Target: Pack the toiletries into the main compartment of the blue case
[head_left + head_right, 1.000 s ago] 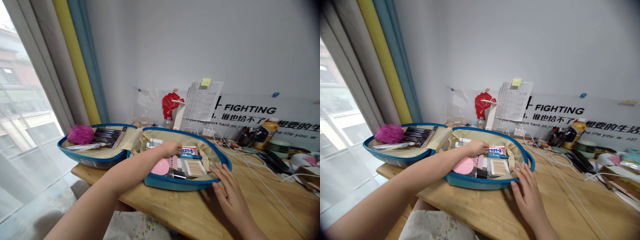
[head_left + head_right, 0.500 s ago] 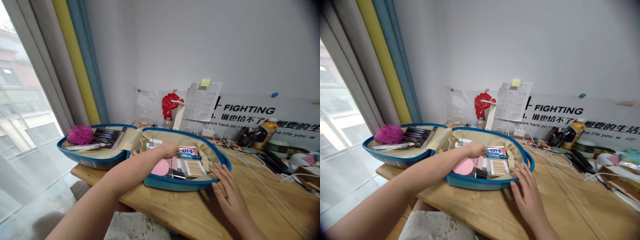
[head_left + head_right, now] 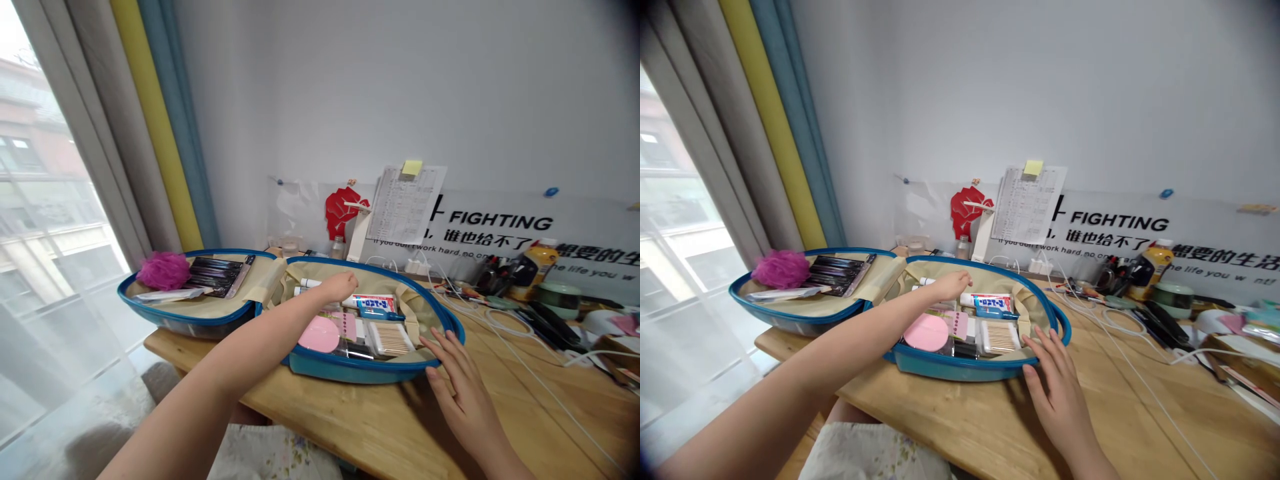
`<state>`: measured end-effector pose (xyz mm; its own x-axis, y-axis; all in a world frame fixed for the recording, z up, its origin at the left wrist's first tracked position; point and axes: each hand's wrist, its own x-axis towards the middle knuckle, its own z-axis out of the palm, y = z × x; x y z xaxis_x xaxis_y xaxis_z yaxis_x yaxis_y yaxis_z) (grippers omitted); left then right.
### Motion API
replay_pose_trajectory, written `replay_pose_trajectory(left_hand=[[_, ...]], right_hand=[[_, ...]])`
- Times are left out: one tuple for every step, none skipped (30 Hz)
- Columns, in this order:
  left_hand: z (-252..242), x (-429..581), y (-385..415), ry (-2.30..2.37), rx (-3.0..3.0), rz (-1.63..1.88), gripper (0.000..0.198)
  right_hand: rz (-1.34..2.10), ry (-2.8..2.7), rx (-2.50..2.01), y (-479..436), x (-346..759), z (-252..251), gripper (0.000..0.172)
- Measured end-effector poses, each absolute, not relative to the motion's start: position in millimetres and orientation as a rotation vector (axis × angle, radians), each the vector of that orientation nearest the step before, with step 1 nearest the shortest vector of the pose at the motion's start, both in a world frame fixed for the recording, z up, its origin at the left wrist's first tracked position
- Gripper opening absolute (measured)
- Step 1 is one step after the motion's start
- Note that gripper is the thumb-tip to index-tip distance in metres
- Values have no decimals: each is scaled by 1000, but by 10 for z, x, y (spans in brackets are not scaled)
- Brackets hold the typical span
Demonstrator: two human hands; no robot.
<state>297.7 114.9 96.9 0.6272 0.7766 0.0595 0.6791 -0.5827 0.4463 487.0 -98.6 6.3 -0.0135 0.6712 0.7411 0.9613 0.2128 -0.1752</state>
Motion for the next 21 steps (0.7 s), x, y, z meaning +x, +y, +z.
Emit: replay_pose_trajectory(left_hand=[[959, 2980, 1151, 1167, 2446, 350, 37], [949, 2983, 1153, 1172, 2427, 351, 35], [941, 2983, 1153, 1173, 2409, 353, 35], [937, 2982, 1153, 1170, 2395, 358, 35], [938, 2979, 1150, 1161, 2384, 365, 36], [943, 2976, 1146, 1148, 2375, 374, 38], [951, 2971, 1140, 1131, 2367, 380, 39], [959, 2967, 1134, 1111, 2362, 384, 39], [967, 2962, 1129, 1088, 2358, 384, 39], [971, 2958, 1126, 1067, 2355, 382, 38], [972, 2954, 1125, 1047, 2353, 379, 37], [968, 2951, 1129, 1030, 2353, 378, 36], [960, 2948, 1136, 1018, 2357, 378, 35], [949, 2945, 1148, 1011, 2365, 381, 33], [938, 2943, 1162, 1010, 2377, 383, 31], [927, 2939, 1177, 1014, 2394, 385, 29], [919, 2935, 1192, 1022, 2415, 383, 28], [914, 2928, 1205, 1031, 2442, 377, 27], [912, 2919, 1214, 1040, 2473, 365, 26], [914, 2908, 1218, 1047, 2507, 344, 26], [919, 2894, 1216, 1051, 2545, 314, 26]], right_hand=[[-501, -1752, -1527, -986, 4868, 63, 38], [-503, -1744, -1523, -985, 4865, 61, 38], [-505, -1736, -1521, -983, 4863, 59, 38], [-508, -1729, -1519, -981, 4862, 55, 38], [-509, -1725, -1519, -979, 4863, 51, 37], [-507, -1727, -1520, -977, 4865, 48, 38], [-503, -1733, -1522, -976, 4869, 44, 38], [-499, -1739, -1524, -974, 4873, 42, 38], [-497, -1744, -1524, -973, 4877, 40, 38], [-499, -1748, -1523, -972, 4880, 39, 38], [-504, -1751, -1520, -972, 4883, 40, 38], [-509, -1753, -1516, -971, 4883, 41, 38], [-512, -1750, -1512, -971, 4883, 43, 38], [-512, -1746, -1511, -972, 4881, 46, 38], [-509, -1743, -1513, -973, 4879, 49, 38], [-504, -1740, -1516, -975, 4876, 53, 38], [-501, -1738, -1519, -977, 4873, 57, 38], [-498, -1742, -1523, -980, 4870, 61, 38], [-501, -1747, -1523, -983, 4867, 65, 38], [-506, -1750, -1523, -985, 4865, 68, 38], [-512, -1749, -1522, -987, 4863, 70, 38]])
